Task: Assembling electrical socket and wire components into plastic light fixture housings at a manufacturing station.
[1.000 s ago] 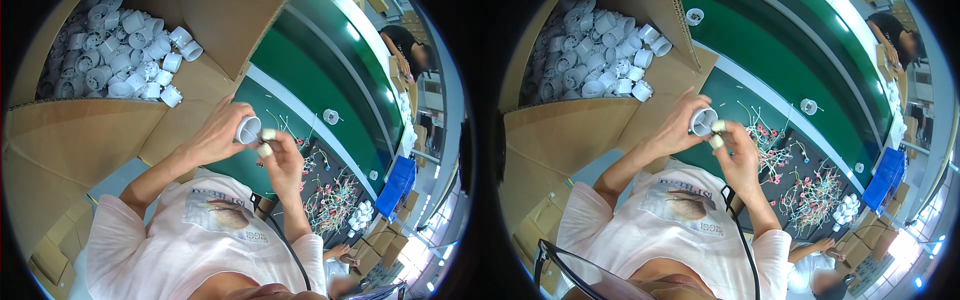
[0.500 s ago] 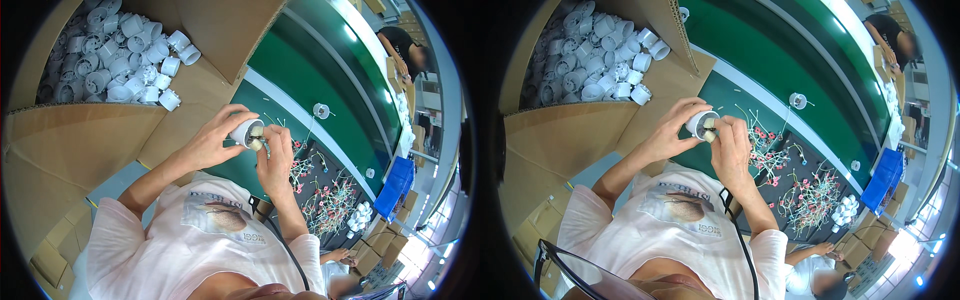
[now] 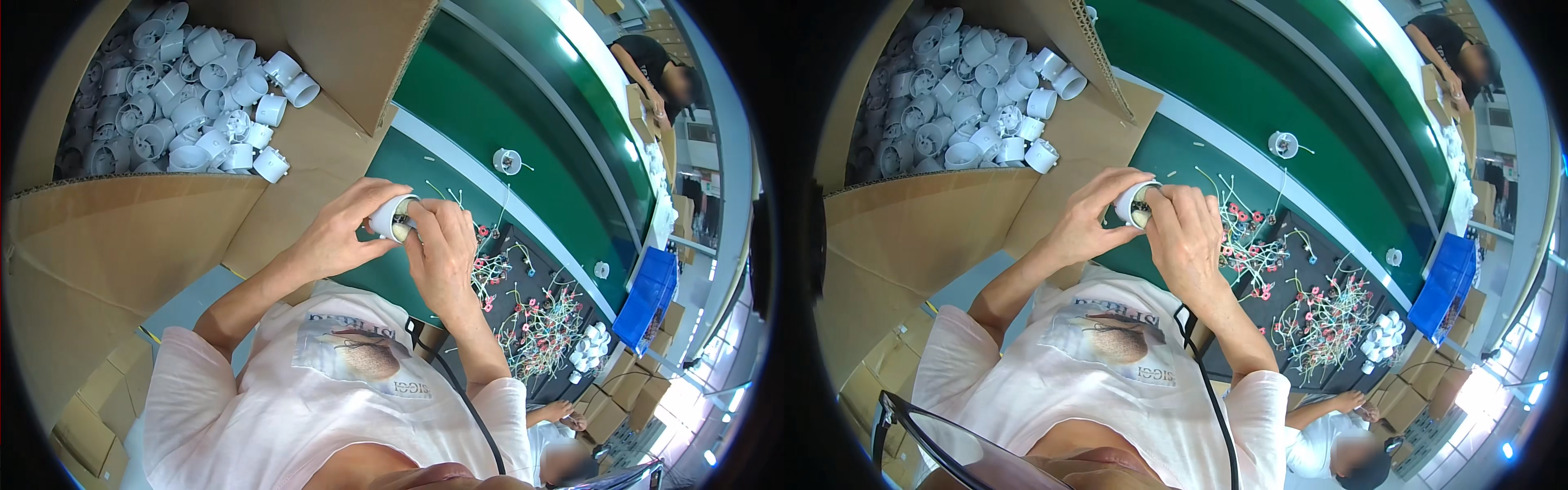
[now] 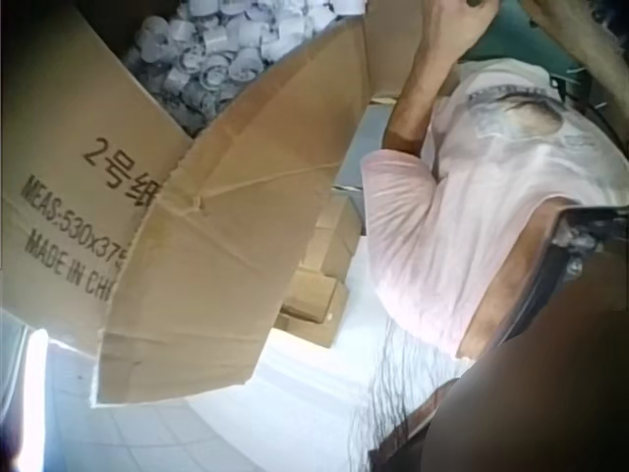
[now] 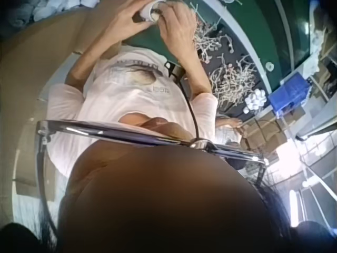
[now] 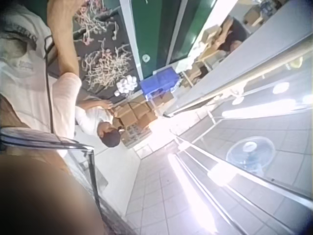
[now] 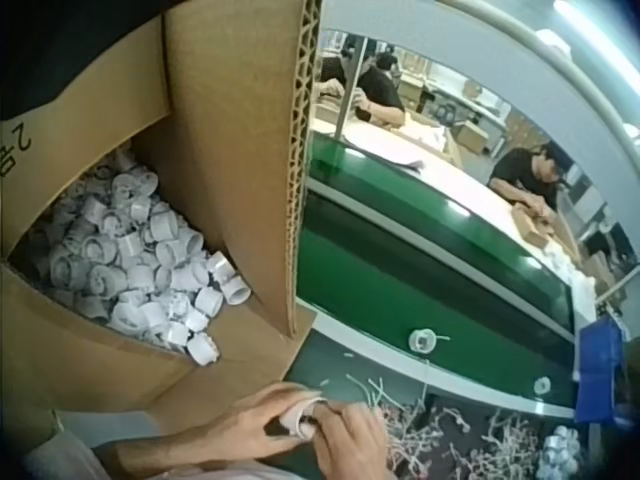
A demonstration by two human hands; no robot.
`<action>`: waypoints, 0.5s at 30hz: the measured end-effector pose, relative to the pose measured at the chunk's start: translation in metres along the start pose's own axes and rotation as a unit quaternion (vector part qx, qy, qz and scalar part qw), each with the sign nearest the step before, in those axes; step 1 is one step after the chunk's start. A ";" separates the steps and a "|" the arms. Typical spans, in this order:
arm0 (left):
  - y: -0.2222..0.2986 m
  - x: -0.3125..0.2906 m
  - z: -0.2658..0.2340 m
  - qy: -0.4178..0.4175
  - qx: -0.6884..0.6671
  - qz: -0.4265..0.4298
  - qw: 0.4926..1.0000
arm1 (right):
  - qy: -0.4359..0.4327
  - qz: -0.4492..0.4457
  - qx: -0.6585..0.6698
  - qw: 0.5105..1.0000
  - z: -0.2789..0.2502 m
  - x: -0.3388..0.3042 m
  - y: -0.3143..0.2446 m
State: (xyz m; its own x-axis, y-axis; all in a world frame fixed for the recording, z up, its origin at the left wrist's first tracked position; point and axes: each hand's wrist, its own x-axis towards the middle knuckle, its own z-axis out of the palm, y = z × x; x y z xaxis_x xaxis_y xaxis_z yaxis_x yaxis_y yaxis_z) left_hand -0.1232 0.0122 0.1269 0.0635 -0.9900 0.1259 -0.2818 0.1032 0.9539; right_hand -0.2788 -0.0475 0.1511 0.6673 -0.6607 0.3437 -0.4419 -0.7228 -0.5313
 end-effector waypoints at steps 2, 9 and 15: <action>-0.003 -0.001 0.003 0.008 0.005 0.008 1.000 | -0.021 0.019 -0.002 1.000 -0.003 0.000 -0.001; -0.012 -0.002 0.008 0.037 -0.005 0.038 0.999 | -0.033 0.059 0.026 0.997 -0.006 0.002 0.008; -0.016 -0.005 0.009 0.027 -0.052 0.004 0.998 | -0.100 0.204 0.241 0.944 -0.006 0.008 0.016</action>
State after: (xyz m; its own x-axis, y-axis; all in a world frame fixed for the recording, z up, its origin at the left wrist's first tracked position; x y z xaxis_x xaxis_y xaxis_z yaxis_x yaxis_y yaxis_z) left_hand -0.1279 0.0151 0.1080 0.1140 -0.9829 0.1444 -0.1811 0.1224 0.9758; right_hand -0.2838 -0.0655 0.1497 0.6222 -0.7774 -0.0925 -0.3949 -0.2096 -0.8945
